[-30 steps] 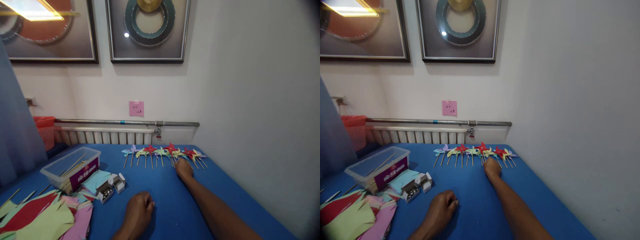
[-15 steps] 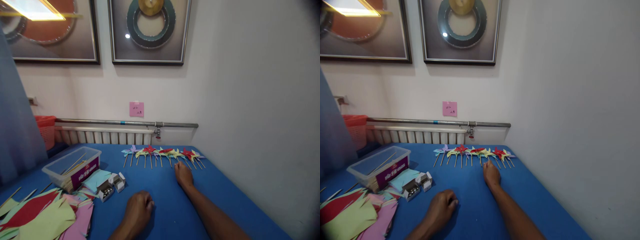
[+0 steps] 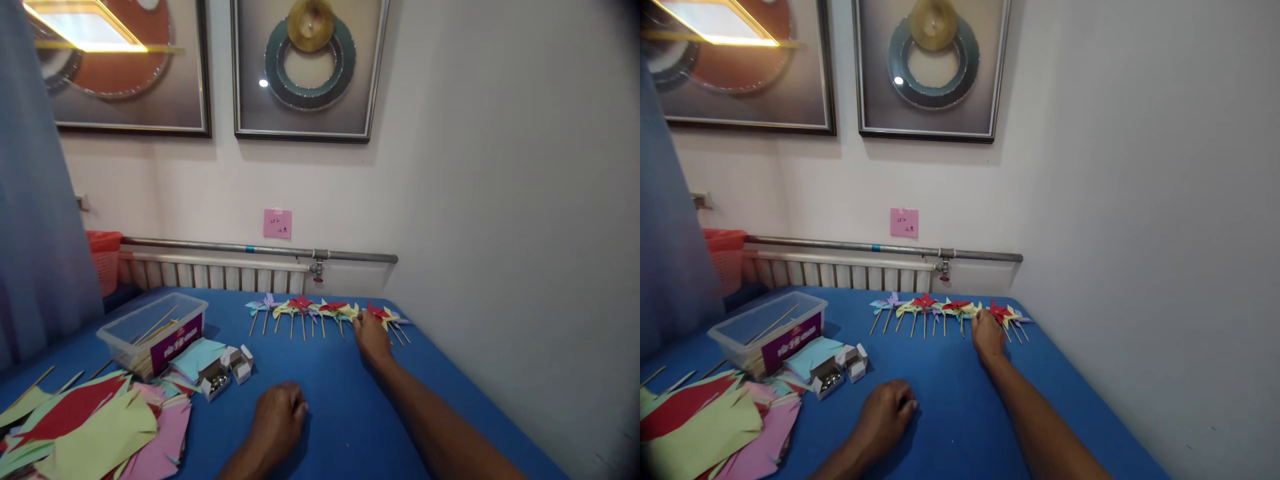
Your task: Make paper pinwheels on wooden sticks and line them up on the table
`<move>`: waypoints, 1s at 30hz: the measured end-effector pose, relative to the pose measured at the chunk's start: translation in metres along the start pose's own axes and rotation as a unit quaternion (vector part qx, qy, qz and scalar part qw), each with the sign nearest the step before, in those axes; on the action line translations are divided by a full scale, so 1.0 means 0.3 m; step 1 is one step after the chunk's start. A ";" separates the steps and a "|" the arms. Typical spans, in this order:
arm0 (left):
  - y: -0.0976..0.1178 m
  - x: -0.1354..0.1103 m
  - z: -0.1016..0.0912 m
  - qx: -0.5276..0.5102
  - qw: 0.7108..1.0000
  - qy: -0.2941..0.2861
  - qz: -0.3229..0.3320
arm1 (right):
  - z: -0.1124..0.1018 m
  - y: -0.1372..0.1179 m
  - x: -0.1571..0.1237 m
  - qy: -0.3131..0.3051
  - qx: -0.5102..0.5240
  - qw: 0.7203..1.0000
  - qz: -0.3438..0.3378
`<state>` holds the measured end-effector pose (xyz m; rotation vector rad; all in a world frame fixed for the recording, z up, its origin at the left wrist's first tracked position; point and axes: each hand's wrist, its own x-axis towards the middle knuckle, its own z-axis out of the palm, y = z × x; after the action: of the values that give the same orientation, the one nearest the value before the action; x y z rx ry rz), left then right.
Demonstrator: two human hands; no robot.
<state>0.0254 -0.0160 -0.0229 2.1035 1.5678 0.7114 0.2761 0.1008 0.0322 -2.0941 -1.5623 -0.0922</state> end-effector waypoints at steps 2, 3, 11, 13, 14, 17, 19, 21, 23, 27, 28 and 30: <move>0.000 0.000 -0.003 0.005 1.000 -0.008 0.001 | 0.004 -0.013 0.042 -0.011 -0.015 1.000 0.001; -0.001 0.000 -0.004 0.002 1.000 -0.011 0.002 | 0.010 -0.020 0.059 -0.019 -0.021 1.000 -0.001; -0.013 0.005 0.000 0.006 0.999 -0.033 0.018 | 0.069 -0.044 0.096 -0.033 -0.022 0.999 -0.007; -0.013 0.006 0.001 0.009 0.999 -0.037 0.018 | 0.070 -0.038 0.088 -0.011 -0.008 1.000 0.009; -0.012 0.007 0.001 0.009 0.999 -0.039 0.019 | 0.069 -0.032 0.081 0.001 0.002 1.000 0.021; -0.015 0.006 -0.001 0.006 0.999 -0.036 0.021 | 0.060 0.003 0.050 0.032 0.040 0.996 0.066; -0.018 0.004 -0.004 0.003 0.999 -0.030 0.014 | 0.052 0.037 0.024 0.046 0.072 0.992 0.096; -0.014 0.003 -0.005 0.005 1.000 -0.022 -0.002 | 0.047 0.071 -0.003 0.057 0.107 0.986 0.116; 0.009 0.011 -0.002 0.012 0.999 -0.027 -0.017 | 0.047 0.098 -0.025 0.068 0.142 0.980 0.126; 0.130 0.081 0.034 0.057 0.996 -0.060 0.034 | 0.062 0.121 -0.047 0.080 0.191 0.969 0.134; 0.169 0.112 0.051 0.081 0.993 -0.061 0.058 | 0.067 0.123 -0.049 0.080 0.199 0.967 0.135; 0.244 0.187 0.094 0.126 0.987 -0.047 0.091 | 0.075 0.127 -0.052 0.078 0.210 0.965 0.133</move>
<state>0.1106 0.0170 0.0078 2.4507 1.4937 0.4838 0.3000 0.0896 -0.0064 -1.8825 -1.0838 0.1549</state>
